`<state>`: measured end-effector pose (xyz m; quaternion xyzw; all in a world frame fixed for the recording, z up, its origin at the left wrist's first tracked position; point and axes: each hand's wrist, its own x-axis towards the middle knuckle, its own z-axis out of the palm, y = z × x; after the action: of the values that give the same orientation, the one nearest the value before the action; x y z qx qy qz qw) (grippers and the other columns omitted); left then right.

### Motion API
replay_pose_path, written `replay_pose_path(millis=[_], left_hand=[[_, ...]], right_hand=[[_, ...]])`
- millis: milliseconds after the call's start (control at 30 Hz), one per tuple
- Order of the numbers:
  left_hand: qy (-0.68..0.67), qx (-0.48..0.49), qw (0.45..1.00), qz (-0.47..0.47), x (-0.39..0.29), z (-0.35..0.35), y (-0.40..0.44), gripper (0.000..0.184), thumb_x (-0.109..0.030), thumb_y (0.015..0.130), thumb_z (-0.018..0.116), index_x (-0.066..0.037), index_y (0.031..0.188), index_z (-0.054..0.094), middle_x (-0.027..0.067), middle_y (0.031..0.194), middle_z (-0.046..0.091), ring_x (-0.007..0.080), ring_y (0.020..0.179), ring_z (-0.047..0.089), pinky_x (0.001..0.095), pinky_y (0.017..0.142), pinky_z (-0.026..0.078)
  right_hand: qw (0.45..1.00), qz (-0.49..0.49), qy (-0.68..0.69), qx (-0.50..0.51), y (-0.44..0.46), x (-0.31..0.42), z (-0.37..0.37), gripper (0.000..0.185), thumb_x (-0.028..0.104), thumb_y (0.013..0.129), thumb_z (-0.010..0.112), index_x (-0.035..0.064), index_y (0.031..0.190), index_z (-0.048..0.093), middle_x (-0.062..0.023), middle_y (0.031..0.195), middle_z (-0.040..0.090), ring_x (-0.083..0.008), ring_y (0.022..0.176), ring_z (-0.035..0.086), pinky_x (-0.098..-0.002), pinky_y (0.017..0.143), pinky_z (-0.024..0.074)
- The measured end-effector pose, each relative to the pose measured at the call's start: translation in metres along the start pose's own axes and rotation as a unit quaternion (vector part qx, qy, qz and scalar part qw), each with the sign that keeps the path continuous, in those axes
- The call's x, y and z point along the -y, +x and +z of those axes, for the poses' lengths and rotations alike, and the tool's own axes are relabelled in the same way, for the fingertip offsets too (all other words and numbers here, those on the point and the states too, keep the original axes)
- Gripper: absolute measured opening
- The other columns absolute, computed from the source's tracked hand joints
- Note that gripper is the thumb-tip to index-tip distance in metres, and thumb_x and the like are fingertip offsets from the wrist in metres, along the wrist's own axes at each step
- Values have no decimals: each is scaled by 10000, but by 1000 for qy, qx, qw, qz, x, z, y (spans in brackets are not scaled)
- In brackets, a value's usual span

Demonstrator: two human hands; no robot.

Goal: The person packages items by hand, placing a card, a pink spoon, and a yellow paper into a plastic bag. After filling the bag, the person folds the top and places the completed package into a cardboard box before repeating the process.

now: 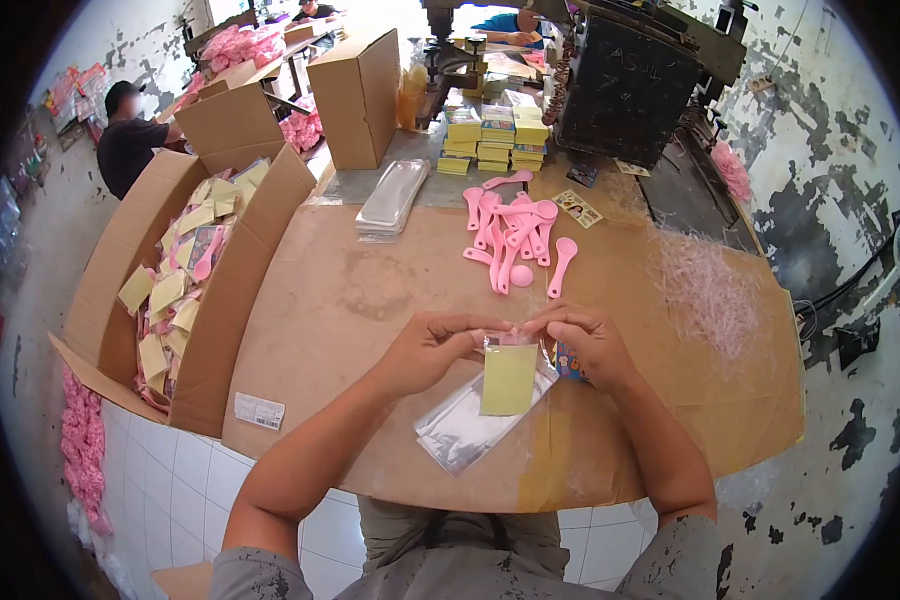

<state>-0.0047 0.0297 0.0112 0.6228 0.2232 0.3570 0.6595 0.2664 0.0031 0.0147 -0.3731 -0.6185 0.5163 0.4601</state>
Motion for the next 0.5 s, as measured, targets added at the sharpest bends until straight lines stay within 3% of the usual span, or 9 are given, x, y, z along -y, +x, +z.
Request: replay_pose_path(millis=[100,200,300,400,500], left_hand=[[-98,-24,992,-72,-8,3,0,298,-147,1072,553,-1,1287,698,85,1160,751,133,1020,712,295,864,602],[12,-27,996,-86,-7,2,0,288,-157,1066,582,-12,1284,702,74,1138,757,116,994,713,284,848,601],[40,-5,996,-83,-7,3,2,302,-136,1047,611,-10,1313,682,82,1165,750,130,1020,714,290,880,596],[37,-9,994,-101,-3,-1,3,309,-103,1033,633,-21,1328,675,67,1150,752,113,1019,709,273,871,595],[10,-23,997,-69,-10,5,1,295,-111,1042,619,-23,1317,682,61,1150,749,116,1003,711,285,880,597]], right_hand=[[998,21,-55,-1,-3,6,5,141,60,954,713,-15,1057,772,-42,988,718,-80,837,651,-239,746,527],[1000,16,-20,5,-2,3,9,156,28,945,717,-22,1086,759,-48,1008,727,-91,879,676,-248,769,544],[998,54,1,17,-3,3,3,189,2,943,712,-37,1127,732,-63,1025,731,-104,927,689,-253,798,553],[997,69,14,15,-3,1,2,264,13,947,712,-42,1204,685,-71,1051,730,-111,918,688,-255,798,549],[1000,10,6,-5,-2,1,10,333,16,950,709,-35,1271,637,-69,1067,726,-118,916,690,-254,801,546]])
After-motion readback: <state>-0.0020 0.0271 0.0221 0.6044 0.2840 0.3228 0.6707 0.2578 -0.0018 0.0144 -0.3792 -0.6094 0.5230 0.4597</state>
